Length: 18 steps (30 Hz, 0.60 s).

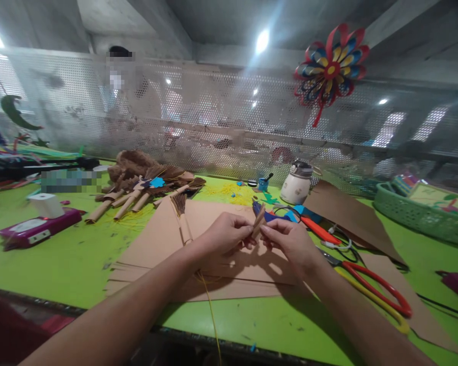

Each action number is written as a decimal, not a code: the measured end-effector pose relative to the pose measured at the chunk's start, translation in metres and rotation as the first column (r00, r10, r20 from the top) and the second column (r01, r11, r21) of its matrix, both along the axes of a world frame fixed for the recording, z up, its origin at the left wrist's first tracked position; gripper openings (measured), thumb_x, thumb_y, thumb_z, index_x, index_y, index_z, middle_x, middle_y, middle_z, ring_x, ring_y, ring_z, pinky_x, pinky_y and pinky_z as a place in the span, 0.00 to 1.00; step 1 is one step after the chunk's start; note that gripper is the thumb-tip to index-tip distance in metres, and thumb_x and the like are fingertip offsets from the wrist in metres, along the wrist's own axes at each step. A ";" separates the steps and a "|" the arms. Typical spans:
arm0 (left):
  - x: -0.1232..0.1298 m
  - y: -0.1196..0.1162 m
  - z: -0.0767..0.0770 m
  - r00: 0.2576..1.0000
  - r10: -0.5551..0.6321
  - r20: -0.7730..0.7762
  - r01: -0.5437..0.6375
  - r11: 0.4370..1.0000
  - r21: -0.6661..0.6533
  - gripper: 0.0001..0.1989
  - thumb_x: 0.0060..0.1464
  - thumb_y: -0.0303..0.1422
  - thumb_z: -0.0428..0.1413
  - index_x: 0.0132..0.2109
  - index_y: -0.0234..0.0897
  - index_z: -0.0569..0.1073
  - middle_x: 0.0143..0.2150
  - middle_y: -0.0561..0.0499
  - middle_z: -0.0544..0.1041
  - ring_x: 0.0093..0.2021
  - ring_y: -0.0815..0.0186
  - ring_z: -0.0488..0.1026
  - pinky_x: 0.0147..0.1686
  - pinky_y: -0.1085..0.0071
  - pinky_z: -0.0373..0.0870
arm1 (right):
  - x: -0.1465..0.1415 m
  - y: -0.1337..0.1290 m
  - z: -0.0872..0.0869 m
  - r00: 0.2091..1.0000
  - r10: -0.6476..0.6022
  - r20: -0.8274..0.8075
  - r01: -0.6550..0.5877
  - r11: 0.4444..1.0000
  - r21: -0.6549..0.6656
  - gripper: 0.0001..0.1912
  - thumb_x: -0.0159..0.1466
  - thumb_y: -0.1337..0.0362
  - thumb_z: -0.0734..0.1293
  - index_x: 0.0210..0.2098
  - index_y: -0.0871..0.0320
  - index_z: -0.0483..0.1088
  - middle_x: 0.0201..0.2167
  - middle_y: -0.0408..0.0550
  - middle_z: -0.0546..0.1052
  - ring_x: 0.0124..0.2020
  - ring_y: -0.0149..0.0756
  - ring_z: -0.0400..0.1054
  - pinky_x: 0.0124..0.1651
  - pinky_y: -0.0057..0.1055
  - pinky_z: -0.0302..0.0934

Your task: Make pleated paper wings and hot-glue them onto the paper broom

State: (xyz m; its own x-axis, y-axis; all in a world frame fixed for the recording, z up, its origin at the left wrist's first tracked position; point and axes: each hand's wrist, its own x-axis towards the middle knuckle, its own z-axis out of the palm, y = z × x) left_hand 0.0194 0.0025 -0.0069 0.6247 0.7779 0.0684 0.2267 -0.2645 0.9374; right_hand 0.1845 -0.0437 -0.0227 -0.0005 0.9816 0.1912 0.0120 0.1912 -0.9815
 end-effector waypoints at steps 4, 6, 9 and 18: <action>0.002 -0.002 -0.003 0.998 -0.003 -0.070 0.014 0.986 0.164 0.11 0.53 0.30 0.48 0.33 0.33 0.75 0.22 0.53 0.71 0.23 0.73 0.66 0.24 0.79 0.61 | -0.001 0.000 0.000 0.993 -0.056 0.100 0.052 0.998 0.038 0.13 0.52 0.55 0.70 0.21 0.60 0.71 0.17 0.41 0.69 0.19 0.28 0.59 0.25 0.29 0.53; 0.003 -0.004 -0.002 0.995 -0.009 -0.095 0.029 0.976 0.217 0.12 0.54 0.30 0.48 0.36 0.33 0.76 0.23 0.53 0.72 0.24 0.73 0.67 0.24 0.79 0.62 | -0.002 0.000 0.001 0.991 -0.085 0.106 0.081 0.996 0.039 0.14 0.52 0.55 0.70 0.20 0.60 0.70 0.16 0.41 0.69 0.19 0.28 0.59 0.24 0.29 0.53; 0.004 -0.005 -0.002 0.995 -0.060 -0.074 0.074 0.974 0.213 0.14 0.56 0.34 0.47 0.39 0.32 0.75 0.28 0.50 0.74 0.26 0.73 0.68 0.27 0.78 0.64 | -0.002 -0.001 0.002 0.990 -0.106 0.095 0.102 0.994 0.040 0.14 0.52 0.55 0.70 0.20 0.60 0.70 0.16 0.41 0.68 0.19 0.28 0.58 0.24 0.28 0.52; 0.005 -0.005 -0.004 0.999 -0.043 -0.001 0.043 0.997 0.057 0.13 0.56 0.34 0.49 0.39 0.30 0.74 0.29 0.48 0.75 0.26 0.72 0.70 0.27 0.76 0.66 | -0.001 0.002 0.000 0.999 -0.050 0.021 0.050 0.999 -0.009 0.16 0.53 0.54 0.69 0.19 0.60 0.69 0.17 0.42 0.69 0.19 0.28 0.58 0.23 0.28 0.52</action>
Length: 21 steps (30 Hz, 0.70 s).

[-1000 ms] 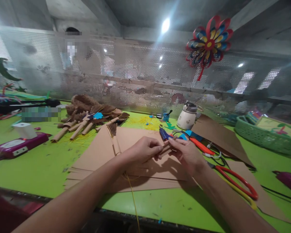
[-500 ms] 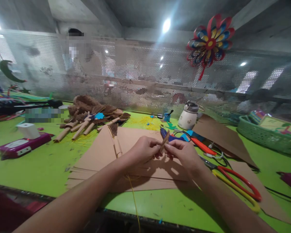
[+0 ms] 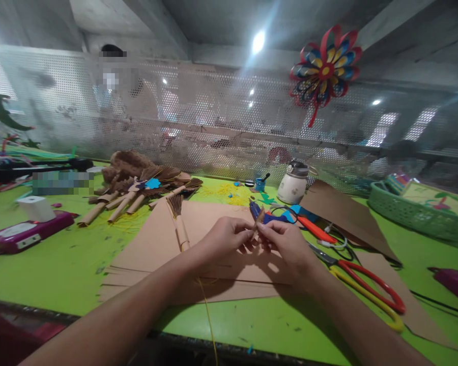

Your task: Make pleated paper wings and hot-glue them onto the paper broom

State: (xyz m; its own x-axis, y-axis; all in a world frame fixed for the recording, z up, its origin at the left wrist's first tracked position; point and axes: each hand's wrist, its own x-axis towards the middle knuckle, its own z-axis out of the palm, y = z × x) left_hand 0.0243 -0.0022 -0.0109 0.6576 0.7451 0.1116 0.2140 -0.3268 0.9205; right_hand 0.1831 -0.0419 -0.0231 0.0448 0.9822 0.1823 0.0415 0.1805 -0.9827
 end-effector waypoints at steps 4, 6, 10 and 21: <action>0.000 0.001 0.001 1.000 -0.010 0.022 0.011 0.999 -0.044 0.13 0.55 0.35 0.50 0.38 0.30 0.74 0.29 0.48 0.75 0.26 0.72 0.70 0.29 0.75 0.67 | 0.001 -0.001 0.002 0.999 0.038 0.016 -0.038 0.999 0.022 0.14 0.57 0.56 0.67 0.21 0.61 0.70 0.20 0.44 0.71 0.20 0.28 0.59 0.24 0.28 0.54; 0.000 0.001 0.001 1.000 0.012 0.014 -0.011 0.999 -0.032 0.12 0.55 0.33 0.50 0.37 0.30 0.74 0.29 0.49 0.75 0.26 0.72 0.69 0.28 0.75 0.66 | 0.001 -0.001 0.002 0.998 0.057 0.032 -0.057 0.998 0.014 0.13 0.57 0.58 0.66 0.23 0.61 0.71 0.21 0.45 0.72 0.21 0.28 0.60 0.25 0.28 0.55; -0.001 0.001 0.000 0.999 0.014 0.045 -0.013 0.999 -0.033 0.10 0.54 0.31 0.50 0.36 0.30 0.74 0.28 0.50 0.74 0.26 0.73 0.69 0.27 0.76 0.65 | 0.001 -0.002 0.003 0.994 0.106 0.014 -0.106 0.994 0.002 0.07 0.56 0.63 0.67 0.26 0.62 0.72 0.22 0.46 0.74 0.22 0.29 0.62 0.26 0.29 0.56; -0.002 0.000 0.003 0.988 -0.068 0.136 0.080 0.993 -0.087 0.10 0.52 0.31 0.51 0.38 0.31 0.74 0.28 0.49 0.75 0.27 0.71 0.70 0.28 0.74 0.65 | 0.001 -0.001 0.005 0.992 0.042 0.118 -0.052 0.995 0.084 0.15 0.54 0.54 0.69 0.22 0.60 0.68 0.17 0.42 0.69 0.18 0.28 0.60 0.23 0.28 0.53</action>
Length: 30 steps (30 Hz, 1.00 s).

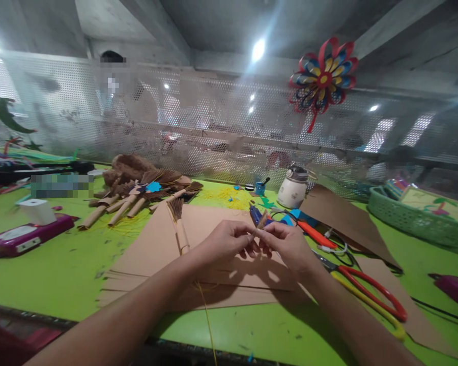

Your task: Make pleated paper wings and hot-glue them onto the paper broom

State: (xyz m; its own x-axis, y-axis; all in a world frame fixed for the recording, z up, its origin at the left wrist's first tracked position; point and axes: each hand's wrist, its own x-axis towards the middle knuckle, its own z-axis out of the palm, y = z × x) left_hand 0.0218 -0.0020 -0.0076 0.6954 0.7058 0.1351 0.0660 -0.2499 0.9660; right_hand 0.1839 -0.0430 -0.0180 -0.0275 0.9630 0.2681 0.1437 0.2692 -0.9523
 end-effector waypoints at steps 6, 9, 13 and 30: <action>0.002 -0.005 0.002 1.000 -0.002 -0.008 0.002 0.998 0.056 0.11 0.51 0.27 0.50 0.39 0.30 0.75 0.29 0.49 0.76 0.28 0.71 0.70 0.30 0.74 0.66 | -0.003 0.002 -0.003 0.990 -0.138 0.022 0.138 0.990 0.011 0.16 0.54 0.54 0.69 0.21 0.59 0.64 0.17 0.39 0.66 0.21 0.28 0.58 0.26 0.28 0.52; 0.001 -0.005 0.004 1.000 -0.027 0.012 0.027 1.000 -0.008 0.11 0.50 0.26 0.51 0.40 0.31 0.75 0.30 0.49 0.77 0.28 0.71 0.71 0.31 0.73 0.66 | 0.000 0.004 -0.005 0.995 -0.080 -0.066 0.080 0.997 -0.006 0.15 0.52 0.55 0.71 0.25 0.59 0.66 0.21 0.40 0.67 0.23 0.29 0.59 0.27 0.28 0.53; 0.000 -0.007 0.006 0.999 -0.045 0.027 0.047 0.995 -0.092 0.10 0.52 0.30 0.51 0.38 0.31 0.75 0.32 0.46 0.77 0.30 0.69 0.72 0.30 0.72 0.66 | 0.002 0.004 -0.009 0.983 0.019 -0.185 -0.027 0.999 -0.043 0.13 0.52 0.57 0.71 0.25 0.60 0.66 0.21 0.41 0.68 0.24 0.30 0.60 0.29 0.30 0.55; 0.007 -0.002 -0.007 0.997 0.075 0.008 -0.075 0.995 -0.059 0.11 0.51 0.37 0.55 0.29 0.31 0.71 0.21 0.53 0.73 0.20 0.74 0.66 0.23 0.76 0.59 | -0.001 0.004 -0.010 0.923 0.044 -0.383 -0.082 0.993 -0.084 0.07 0.52 0.62 0.71 0.24 0.59 0.71 0.23 0.42 0.69 0.24 0.29 0.59 0.30 0.29 0.54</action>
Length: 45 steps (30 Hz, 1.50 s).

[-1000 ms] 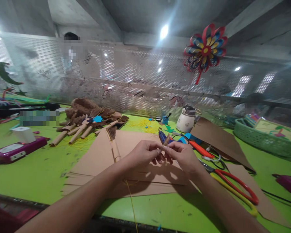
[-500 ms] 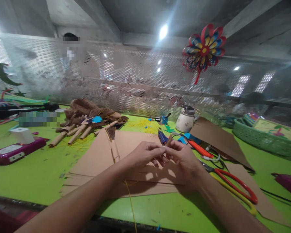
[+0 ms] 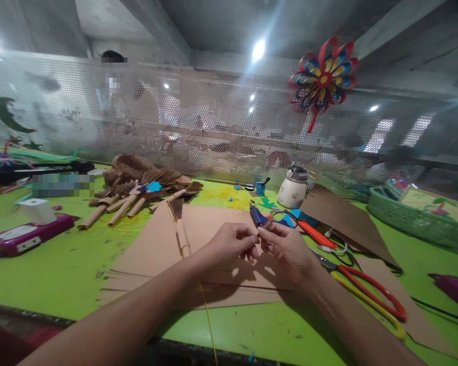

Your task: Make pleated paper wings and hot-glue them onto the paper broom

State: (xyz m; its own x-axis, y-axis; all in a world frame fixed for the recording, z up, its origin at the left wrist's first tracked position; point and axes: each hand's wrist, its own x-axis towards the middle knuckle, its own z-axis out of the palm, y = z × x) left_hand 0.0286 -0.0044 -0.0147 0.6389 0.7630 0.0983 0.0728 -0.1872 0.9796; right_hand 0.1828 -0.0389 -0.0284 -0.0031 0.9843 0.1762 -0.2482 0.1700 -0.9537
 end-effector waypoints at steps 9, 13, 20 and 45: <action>0.000 -0.002 0.003 0.999 -0.031 -0.031 0.034 0.995 0.099 0.08 0.54 0.33 0.51 0.31 0.32 0.69 0.21 0.54 0.71 0.19 0.75 0.63 0.22 0.77 0.58 | 0.007 0.002 0.005 0.998 -0.038 0.045 0.036 0.998 0.048 0.08 0.48 0.65 0.74 0.23 0.60 0.71 0.22 0.41 0.69 0.23 0.27 0.56 0.28 0.29 0.51; -0.002 0.002 0.000 0.992 -0.122 -0.033 0.124 0.989 0.080 0.11 0.54 0.37 0.52 0.32 0.33 0.68 0.19 0.54 0.71 0.18 0.75 0.62 0.22 0.77 0.56 | 0.010 0.005 0.012 0.989 -0.098 -0.108 0.105 0.993 0.059 0.08 0.45 0.66 0.75 0.21 0.60 0.71 0.20 0.40 0.68 0.22 0.26 0.57 0.27 0.28 0.52; -0.006 0.000 0.005 0.993 -0.110 -0.035 0.109 0.993 -0.035 0.09 0.54 0.35 0.53 0.31 0.33 0.67 0.18 0.58 0.68 0.17 0.76 0.58 0.21 0.77 0.53 | 0.035 0.014 0.020 0.931 -0.275 -0.240 0.289 0.957 0.025 0.09 0.43 0.65 0.76 0.21 0.59 0.71 0.20 0.41 0.68 0.21 0.26 0.58 0.24 0.27 0.55; -0.006 -0.001 0.000 0.912 -0.232 0.339 0.349 0.873 -0.341 0.14 0.54 0.39 0.54 0.36 0.29 0.72 0.30 0.44 0.75 0.27 0.70 0.69 0.32 0.73 0.63 | 0.000 -0.004 0.007 0.996 -0.026 0.089 0.018 0.995 0.099 0.09 0.53 0.60 0.71 0.26 0.59 0.72 0.21 0.40 0.67 0.24 0.29 0.58 0.30 0.29 0.54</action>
State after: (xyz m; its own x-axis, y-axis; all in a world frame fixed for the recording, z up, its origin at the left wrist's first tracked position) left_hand 0.0227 -0.0058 -0.0146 0.8275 0.5598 0.0429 -0.2115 0.2400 0.9475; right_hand 0.1827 -0.0426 -0.0213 -0.0019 0.9624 0.2717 -0.1570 0.2680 -0.9505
